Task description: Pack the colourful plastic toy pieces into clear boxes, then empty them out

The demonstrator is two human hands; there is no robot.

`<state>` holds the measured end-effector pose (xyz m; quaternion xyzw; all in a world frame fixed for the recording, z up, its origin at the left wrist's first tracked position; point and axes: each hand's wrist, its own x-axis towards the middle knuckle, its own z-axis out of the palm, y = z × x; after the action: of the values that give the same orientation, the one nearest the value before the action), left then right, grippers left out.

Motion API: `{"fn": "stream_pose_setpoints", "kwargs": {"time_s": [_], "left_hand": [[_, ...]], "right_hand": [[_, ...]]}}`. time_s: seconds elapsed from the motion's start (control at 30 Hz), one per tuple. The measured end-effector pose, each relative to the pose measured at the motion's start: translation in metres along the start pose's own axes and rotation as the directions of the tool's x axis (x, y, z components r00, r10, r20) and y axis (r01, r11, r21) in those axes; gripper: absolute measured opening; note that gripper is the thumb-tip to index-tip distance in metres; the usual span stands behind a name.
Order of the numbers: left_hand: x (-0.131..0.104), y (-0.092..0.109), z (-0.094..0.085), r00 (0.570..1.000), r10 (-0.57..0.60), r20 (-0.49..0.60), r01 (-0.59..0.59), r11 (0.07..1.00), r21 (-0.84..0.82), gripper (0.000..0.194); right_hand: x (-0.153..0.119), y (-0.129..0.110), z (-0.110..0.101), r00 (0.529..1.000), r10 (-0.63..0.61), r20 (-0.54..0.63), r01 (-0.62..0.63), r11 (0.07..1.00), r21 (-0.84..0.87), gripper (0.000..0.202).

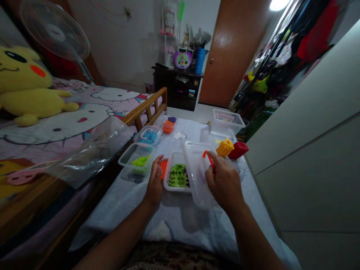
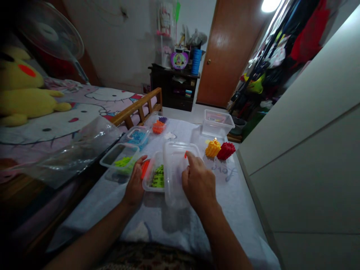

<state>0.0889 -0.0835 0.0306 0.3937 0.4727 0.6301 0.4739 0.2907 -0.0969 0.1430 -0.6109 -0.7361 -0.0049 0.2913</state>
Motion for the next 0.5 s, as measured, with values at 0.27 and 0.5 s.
{"fn": "stream_pose_setpoints", "kwargs": {"time_s": [0.27,0.5], "left_hand": [[-0.002,0.0,0.0,0.997,0.068,0.04,-0.07,0.996,0.047,0.048],[-0.002,0.005,0.001,0.996,0.079,0.046,-0.081,0.996,0.033,0.049]], "right_hand": [[0.01,-0.035,0.038,0.977,0.062,0.203,-0.017,0.976,-0.217,0.047],[0.009,-0.056,0.041,0.959,0.06,0.278,-0.013,0.986,-0.165,0.047]]}}
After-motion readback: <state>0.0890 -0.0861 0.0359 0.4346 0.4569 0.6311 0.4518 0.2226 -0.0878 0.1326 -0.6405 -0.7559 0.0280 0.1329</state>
